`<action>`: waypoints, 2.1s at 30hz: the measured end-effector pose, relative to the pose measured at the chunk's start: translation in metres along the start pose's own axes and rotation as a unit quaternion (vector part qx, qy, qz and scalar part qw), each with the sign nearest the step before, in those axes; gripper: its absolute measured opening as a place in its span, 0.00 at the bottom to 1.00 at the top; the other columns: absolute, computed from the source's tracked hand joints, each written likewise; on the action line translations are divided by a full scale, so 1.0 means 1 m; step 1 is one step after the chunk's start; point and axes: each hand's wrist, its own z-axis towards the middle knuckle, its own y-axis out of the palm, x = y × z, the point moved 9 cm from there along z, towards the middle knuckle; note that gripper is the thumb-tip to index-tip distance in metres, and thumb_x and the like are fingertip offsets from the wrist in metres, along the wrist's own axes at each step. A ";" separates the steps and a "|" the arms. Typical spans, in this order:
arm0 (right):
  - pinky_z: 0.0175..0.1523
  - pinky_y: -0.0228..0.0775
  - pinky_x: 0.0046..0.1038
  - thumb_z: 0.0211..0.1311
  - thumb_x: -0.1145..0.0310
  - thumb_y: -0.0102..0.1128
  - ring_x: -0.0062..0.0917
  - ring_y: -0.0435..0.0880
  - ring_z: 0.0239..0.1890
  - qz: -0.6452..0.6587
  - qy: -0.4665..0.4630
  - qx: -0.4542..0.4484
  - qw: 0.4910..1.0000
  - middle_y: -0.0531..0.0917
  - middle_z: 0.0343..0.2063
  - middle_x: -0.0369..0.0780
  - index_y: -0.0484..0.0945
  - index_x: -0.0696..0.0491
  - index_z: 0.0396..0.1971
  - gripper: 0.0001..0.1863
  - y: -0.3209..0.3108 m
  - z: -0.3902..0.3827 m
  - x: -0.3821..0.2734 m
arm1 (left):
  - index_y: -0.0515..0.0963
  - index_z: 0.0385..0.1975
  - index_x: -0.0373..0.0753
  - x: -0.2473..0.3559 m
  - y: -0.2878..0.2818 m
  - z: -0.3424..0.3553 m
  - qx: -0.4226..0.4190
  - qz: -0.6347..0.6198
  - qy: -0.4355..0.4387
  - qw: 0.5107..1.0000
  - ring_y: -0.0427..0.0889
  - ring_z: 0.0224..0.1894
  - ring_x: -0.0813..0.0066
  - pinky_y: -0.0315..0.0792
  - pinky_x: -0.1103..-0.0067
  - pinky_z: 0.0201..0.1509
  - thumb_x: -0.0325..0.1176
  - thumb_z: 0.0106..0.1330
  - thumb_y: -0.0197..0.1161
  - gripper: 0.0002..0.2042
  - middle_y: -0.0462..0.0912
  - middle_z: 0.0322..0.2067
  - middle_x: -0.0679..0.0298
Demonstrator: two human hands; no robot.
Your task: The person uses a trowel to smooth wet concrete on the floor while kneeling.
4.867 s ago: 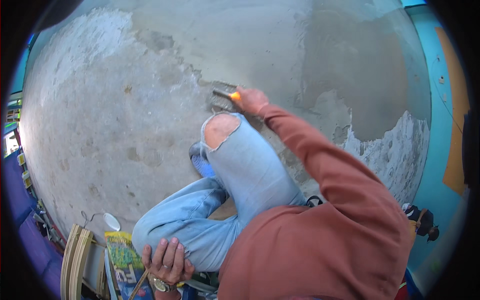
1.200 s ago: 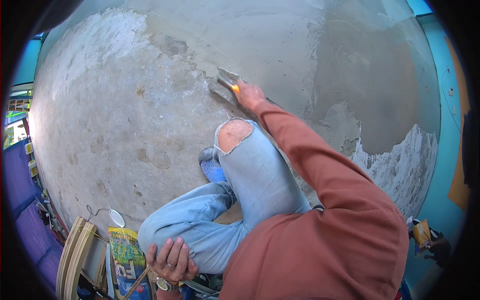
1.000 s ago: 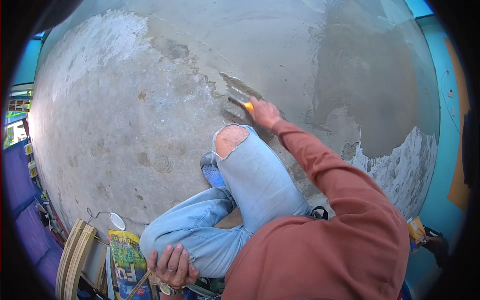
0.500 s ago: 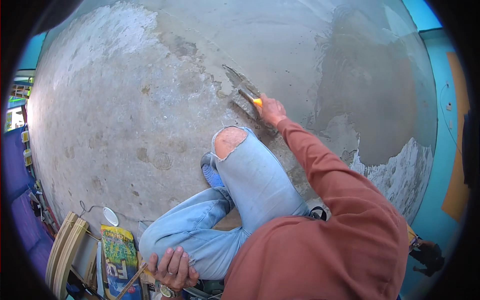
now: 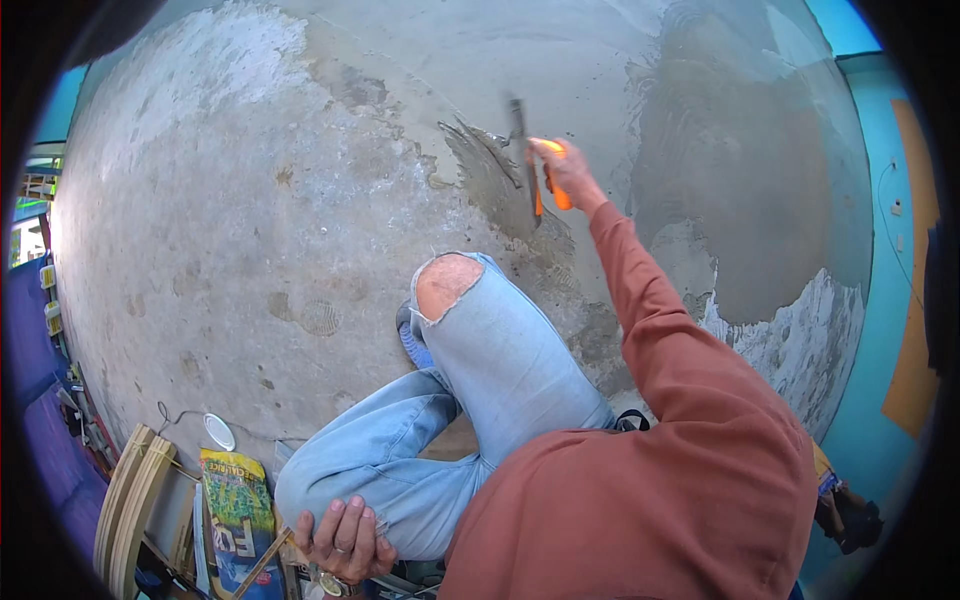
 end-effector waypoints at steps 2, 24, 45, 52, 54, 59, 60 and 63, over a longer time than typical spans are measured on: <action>0.26 0.72 0.32 0.73 0.43 0.65 0.21 0.76 0.21 0.065 0.049 0.028 0.996 0.77 0.24 0.35 0.80 0.50 0.43 0.23 -0.025 0.004 0.016 | 0.86 0.45 0.40 0.000 -0.001 0.002 -0.008 0.003 0.004 1.000 0.83 0.60 0.57 0.61 0.47 0.76 0.44 0.68 0.54 0.18 0.89 0.52 0.60; 0.51 0.77 0.55 0.77 0.46 0.56 0.58 0.85 0.48 -0.402 -0.088 -0.048 0.910 0.88 0.40 0.55 0.77 0.53 0.50 0.22 0.052 -0.061 0.059 | 0.86 0.46 0.41 0.003 0.004 0.021 -0.003 0.011 0.036 0.999 0.82 0.63 0.58 0.59 0.48 0.77 0.44 0.67 0.54 0.19 0.90 0.52 0.59; 0.41 0.81 0.46 0.72 0.66 0.61 0.45 0.88 0.39 -0.555 -0.229 -0.036 0.799 0.84 0.38 0.47 0.73 0.49 0.57 0.17 0.000 -0.089 0.071 | 0.87 0.48 0.47 -0.001 -0.010 0.018 -0.027 0.017 -0.026 0.999 0.85 0.58 0.62 0.69 0.53 0.69 0.45 0.74 0.55 0.16 0.91 0.52 0.64; 0.41 0.82 0.48 0.75 0.69 0.52 0.48 0.90 0.39 -0.554 -0.297 -0.025 0.777 0.85 0.39 0.50 0.72 0.47 0.59 0.15 0.068 0.012 -0.019 | 0.87 0.49 0.47 0.001 -0.010 0.030 -0.063 0.008 -0.026 0.998 0.84 0.59 0.62 0.69 0.54 0.68 0.42 0.73 0.57 0.14 0.89 0.55 0.65; 0.44 0.83 0.49 0.76 0.71 0.51 0.50 0.90 0.41 -0.554 -0.297 -0.013 0.778 0.86 0.40 0.51 0.71 0.47 0.59 0.15 0.075 0.034 -0.049 | 0.86 0.50 0.47 0.002 -0.010 0.024 -0.065 0.015 -0.039 0.997 0.83 0.60 0.63 0.69 0.53 0.68 0.41 0.73 0.58 0.14 0.88 0.56 0.66; 0.50 0.82 0.52 0.75 0.71 0.48 0.53 0.89 0.48 -0.551 -0.240 0.026 0.799 0.87 0.48 0.55 0.75 0.46 0.59 0.16 0.070 0.135 -0.075 | 0.86 0.50 0.49 0.005 -0.006 0.010 -0.146 0.019 -0.067 0.987 0.83 0.60 0.64 0.69 0.54 0.68 0.43 0.74 0.59 0.14 0.88 0.57 0.67; 0.52 0.81 0.53 0.75 0.69 0.49 0.53 0.89 0.49 -0.547 -0.227 0.059 0.804 0.87 0.48 0.54 0.75 0.46 0.58 0.15 0.055 0.161 -0.079 | 0.86 0.51 0.49 0.005 -0.001 0.005 -0.186 0.024 -0.063 0.980 0.82 0.61 0.65 0.69 0.55 0.68 0.45 0.75 0.59 0.14 0.88 0.57 0.68; 0.57 0.79 0.53 0.77 0.64 0.49 0.53 0.88 0.53 -0.529 -0.175 0.097 0.825 0.87 0.52 0.53 0.76 0.45 0.59 0.16 0.040 0.196 -0.084 | 0.85 0.53 0.49 0.007 -0.006 0.004 -0.172 0.014 -0.069 0.983 0.82 0.61 0.66 0.70 0.57 0.68 0.46 0.75 0.58 0.15 0.87 0.58 0.69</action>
